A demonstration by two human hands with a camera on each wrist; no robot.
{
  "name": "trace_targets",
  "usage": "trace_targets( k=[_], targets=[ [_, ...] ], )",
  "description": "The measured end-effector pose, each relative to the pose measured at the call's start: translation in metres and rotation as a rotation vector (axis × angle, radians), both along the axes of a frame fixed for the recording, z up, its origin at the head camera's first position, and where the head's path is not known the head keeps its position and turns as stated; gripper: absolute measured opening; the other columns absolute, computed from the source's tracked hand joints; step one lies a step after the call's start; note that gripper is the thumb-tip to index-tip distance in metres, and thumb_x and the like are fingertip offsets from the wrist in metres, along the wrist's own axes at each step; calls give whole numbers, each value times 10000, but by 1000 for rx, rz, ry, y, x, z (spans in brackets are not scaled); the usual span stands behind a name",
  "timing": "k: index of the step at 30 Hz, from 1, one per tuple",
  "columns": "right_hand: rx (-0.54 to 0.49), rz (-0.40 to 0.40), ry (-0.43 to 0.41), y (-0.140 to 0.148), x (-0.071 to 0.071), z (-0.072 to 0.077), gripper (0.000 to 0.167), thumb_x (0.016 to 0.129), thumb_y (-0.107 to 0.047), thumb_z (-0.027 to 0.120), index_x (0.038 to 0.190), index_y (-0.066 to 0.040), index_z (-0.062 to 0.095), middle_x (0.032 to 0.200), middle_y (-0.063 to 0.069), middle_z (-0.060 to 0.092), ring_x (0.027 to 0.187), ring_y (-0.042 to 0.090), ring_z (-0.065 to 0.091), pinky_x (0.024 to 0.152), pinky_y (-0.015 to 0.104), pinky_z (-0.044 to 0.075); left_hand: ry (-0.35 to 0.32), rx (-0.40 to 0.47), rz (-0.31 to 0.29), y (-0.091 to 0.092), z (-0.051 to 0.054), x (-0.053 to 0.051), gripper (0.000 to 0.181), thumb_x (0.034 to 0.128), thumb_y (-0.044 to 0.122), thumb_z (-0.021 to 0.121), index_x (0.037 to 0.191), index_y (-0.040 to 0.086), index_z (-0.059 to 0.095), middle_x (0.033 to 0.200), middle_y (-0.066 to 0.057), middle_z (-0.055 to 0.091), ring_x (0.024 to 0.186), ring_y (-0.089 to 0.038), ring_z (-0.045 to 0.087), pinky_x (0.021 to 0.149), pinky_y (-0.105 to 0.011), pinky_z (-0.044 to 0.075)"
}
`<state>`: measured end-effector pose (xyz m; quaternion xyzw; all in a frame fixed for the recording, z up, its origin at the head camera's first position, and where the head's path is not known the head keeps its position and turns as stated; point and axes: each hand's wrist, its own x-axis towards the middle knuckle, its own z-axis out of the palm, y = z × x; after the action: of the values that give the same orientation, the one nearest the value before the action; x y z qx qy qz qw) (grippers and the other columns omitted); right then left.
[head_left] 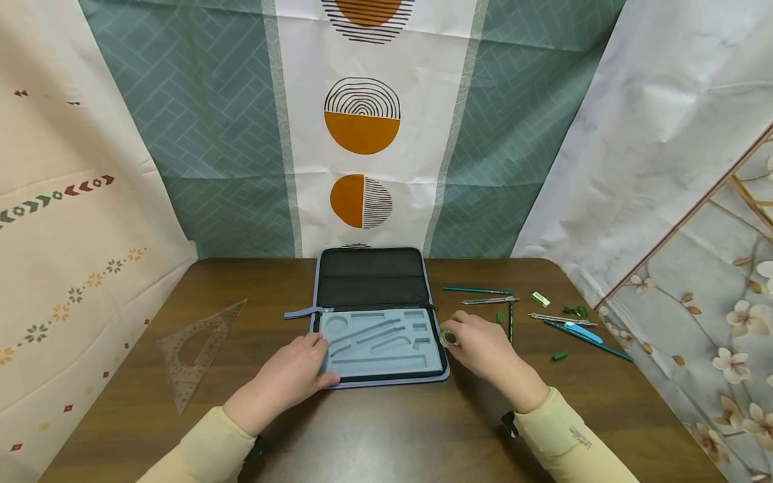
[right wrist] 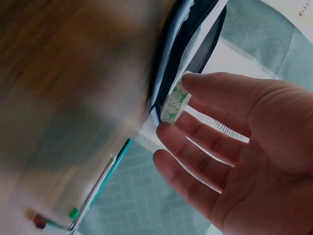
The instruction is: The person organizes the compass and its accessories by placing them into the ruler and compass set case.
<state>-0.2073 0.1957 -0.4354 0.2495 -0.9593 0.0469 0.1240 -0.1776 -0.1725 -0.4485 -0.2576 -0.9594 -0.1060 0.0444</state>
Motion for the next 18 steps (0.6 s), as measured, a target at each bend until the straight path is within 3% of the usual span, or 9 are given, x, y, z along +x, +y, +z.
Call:
trace_targets(
  k=[18],
  targets=[
    [14, 119, -33, -47, -15, 7, 373, 918, -89, 913, 1274, -115, 805, 1155, 58, 707, 981, 246, 726, 676, 395, 595, -19, -1, 12, 1, -2, 1, 627, 931, 349, 921, 1247, -139, 685, 1326, -310, 666, 1196, -468, 672, 958, -556, 592]
  ],
)
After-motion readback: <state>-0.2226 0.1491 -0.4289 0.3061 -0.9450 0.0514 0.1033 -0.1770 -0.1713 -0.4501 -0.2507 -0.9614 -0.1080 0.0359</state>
